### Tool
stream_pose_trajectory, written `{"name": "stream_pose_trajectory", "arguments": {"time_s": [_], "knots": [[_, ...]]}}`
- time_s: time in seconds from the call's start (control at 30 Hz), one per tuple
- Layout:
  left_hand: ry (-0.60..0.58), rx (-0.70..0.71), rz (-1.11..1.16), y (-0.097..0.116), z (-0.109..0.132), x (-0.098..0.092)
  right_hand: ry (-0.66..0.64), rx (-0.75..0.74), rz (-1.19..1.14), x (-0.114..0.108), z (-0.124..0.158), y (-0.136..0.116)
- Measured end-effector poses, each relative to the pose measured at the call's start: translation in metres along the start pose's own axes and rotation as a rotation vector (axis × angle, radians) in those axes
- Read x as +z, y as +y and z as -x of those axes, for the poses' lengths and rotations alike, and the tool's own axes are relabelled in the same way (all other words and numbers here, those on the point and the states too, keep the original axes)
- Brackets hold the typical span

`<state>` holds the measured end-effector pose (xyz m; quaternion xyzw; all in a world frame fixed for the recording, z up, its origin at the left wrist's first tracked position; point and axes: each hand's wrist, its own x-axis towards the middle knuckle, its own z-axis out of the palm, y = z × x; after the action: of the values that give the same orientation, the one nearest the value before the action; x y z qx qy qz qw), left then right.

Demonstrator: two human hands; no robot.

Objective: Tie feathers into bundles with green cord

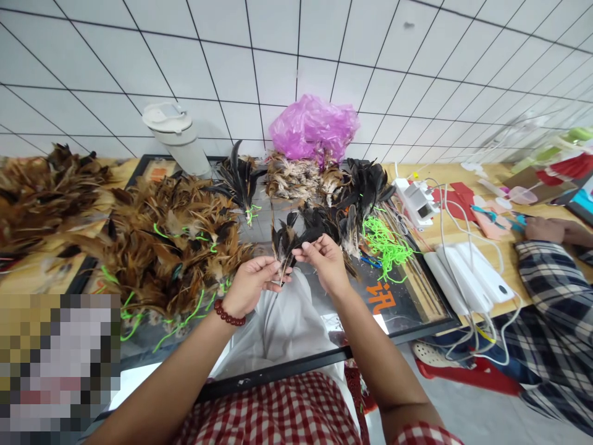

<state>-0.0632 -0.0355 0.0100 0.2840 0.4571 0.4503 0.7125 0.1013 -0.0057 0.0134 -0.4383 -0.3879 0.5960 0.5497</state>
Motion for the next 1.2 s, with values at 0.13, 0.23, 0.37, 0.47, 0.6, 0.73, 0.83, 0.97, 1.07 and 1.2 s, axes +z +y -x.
{"name": "stream_pose_trajectory", "arguments": {"time_s": [0.13, 0.23, 0.37, 0.47, 0.6, 0.73, 0.83, 0.97, 1.07, 1.2], "knots": [[-0.028, -0.028, -0.016, 0.001, 0.0, -0.001, -0.002, -0.056, -0.01, 0.001, 0.001, 0.001], [-0.056, -0.03, -0.028, 0.0, 0.0, -0.002, -0.011, -0.076, 0.012, 0.001, 0.002, 0.002], [-0.106, -0.026, -0.077, 0.0, 0.001, -0.003, -0.062, -0.097, 0.082, -0.001, 0.001, 0.006], [-0.121, -0.013, -0.082, 0.001, 0.001, -0.003, -0.128, -0.17, 0.329, -0.005, -0.001, 0.01], [-0.16, -0.022, -0.103, 0.002, 0.001, -0.004, -0.295, -0.439, 0.813, -0.006, -0.002, 0.014], [-0.144, 0.009, -0.072, -0.001, 0.0, -0.004, -0.415, -0.585, 1.041, -0.006, -0.002, 0.016], [-0.015, 0.045, 0.062, -0.001, -0.002, -0.003, -0.323, -0.693, 1.151, -0.013, -0.003, 0.013], [0.132, 0.054, 0.21, 0.001, -0.003, -0.003, -0.296, -0.791, 1.303, -0.02, -0.002, 0.006], [0.175, 0.056, 0.217, 0.003, -0.003, -0.001, -0.373, -0.826, 1.395, -0.021, -0.001, 0.001], [0.153, 0.05, 0.098, -0.001, -0.002, 0.003, -0.412, -0.916, 1.521, -0.02, -0.001, 0.001]]}}
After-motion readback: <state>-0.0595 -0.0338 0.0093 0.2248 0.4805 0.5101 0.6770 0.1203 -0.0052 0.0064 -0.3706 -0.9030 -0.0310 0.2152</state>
